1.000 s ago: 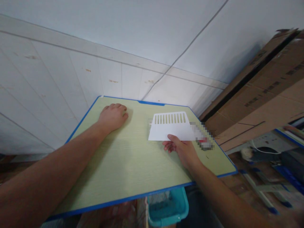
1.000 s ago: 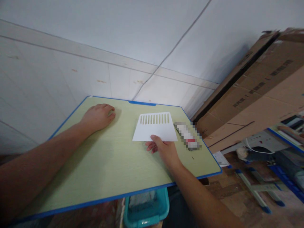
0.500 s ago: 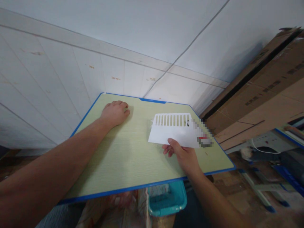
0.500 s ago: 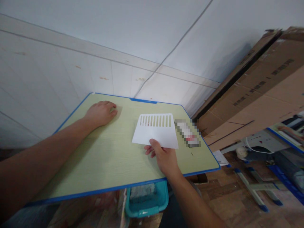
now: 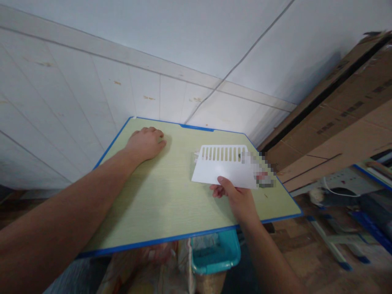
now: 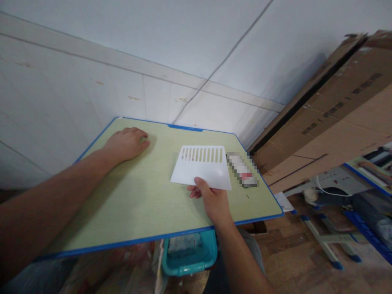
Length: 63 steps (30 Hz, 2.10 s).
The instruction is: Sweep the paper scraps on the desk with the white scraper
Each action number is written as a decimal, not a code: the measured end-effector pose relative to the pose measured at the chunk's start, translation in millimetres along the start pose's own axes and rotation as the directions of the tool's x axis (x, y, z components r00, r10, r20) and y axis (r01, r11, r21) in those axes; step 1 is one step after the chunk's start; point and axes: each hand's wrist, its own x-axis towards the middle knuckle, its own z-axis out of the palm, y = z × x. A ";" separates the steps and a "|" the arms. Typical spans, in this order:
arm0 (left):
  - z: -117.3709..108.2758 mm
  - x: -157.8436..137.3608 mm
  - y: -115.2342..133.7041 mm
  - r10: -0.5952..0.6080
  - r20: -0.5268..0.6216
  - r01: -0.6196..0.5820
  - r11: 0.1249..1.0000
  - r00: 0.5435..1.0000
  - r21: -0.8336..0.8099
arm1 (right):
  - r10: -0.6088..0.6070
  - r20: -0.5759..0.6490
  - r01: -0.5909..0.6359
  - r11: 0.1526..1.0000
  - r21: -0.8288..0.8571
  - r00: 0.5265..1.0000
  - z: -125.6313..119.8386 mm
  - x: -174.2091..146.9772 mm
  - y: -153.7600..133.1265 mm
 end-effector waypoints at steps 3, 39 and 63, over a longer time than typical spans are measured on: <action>-5.6 -0.4 4.0 -0.034 0.012 0.033 0.999 0.999 0.035 | -0.007 0.013 0.007 1.000 -0.020 1.000 0.8 -1.2 2.2; -7.4 -1.7 10.5 -0.143 0.058 0.144 0.990 0.988 -0.010 | -0.047 0.023 0.048 0.998 -0.048 0.999 0.0 -31.4 -2.1; 14.0 4.0 -4.2 -0.011 -0.047 0.008 0.997 0.999 -0.076 | -0.073 0.207 0.089 0.994 -0.068 0.976 -14.2 -37.7 0.4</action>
